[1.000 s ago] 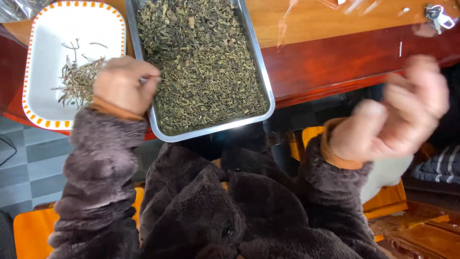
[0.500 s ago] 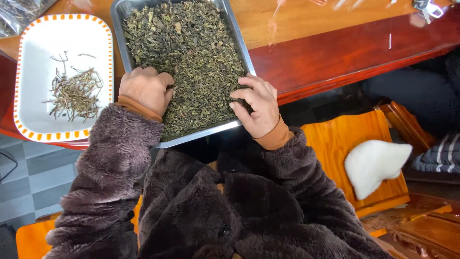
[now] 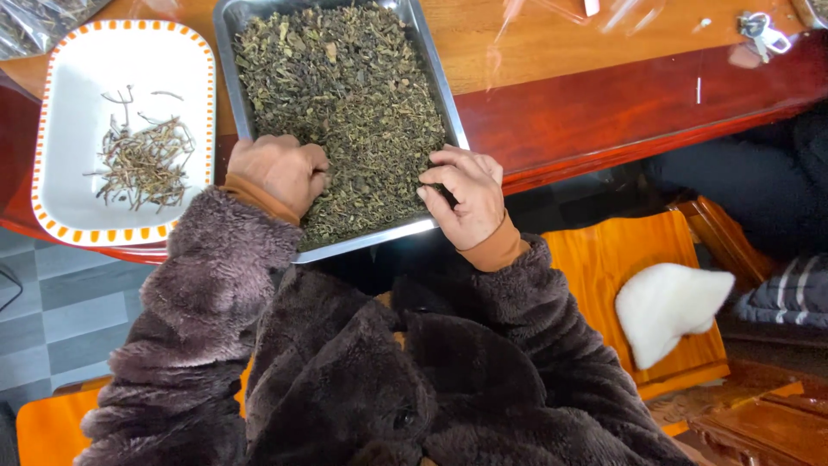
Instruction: Sorting dried tea leaves by manually removing stems and placing them in a separate bowl
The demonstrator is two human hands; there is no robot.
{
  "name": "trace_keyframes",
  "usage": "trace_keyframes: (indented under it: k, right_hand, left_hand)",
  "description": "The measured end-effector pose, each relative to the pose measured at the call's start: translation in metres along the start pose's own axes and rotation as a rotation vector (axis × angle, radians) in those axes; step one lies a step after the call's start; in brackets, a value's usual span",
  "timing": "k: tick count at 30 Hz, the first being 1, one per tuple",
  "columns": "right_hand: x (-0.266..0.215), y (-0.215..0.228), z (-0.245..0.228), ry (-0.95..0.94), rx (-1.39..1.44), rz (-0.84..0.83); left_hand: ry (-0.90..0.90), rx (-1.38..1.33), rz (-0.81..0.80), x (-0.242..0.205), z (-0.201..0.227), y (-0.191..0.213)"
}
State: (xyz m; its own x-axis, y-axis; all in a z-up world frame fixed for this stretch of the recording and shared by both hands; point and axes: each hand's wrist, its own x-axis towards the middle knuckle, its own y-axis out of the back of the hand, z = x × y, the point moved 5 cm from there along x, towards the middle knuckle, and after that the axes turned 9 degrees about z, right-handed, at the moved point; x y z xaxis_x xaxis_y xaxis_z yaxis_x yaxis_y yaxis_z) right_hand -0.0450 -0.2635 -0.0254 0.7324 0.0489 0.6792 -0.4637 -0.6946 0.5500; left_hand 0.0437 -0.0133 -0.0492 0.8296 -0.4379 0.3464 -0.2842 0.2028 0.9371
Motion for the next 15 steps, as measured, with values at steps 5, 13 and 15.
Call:
trace_keyframes:
  k: [5, 13, 15]
  right_hand:
    - [-0.001, 0.000, 0.000, -0.010, -0.005, 0.003]
    - [0.001, -0.001, 0.001, 0.007, -0.007, -0.021]
    - [0.002, 0.000, -0.002, 0.010, -0.002, -0.032]
  left_hand:
    - [0.014, -0.424, -0.040, 0.009, 0.003, 0.005]
    - [0.017, -0.783, -0.006, 0.009, 0.010, 0.020]
    - [0.043, -0.795, -0.033, 0.007, 0.006, 0.027]
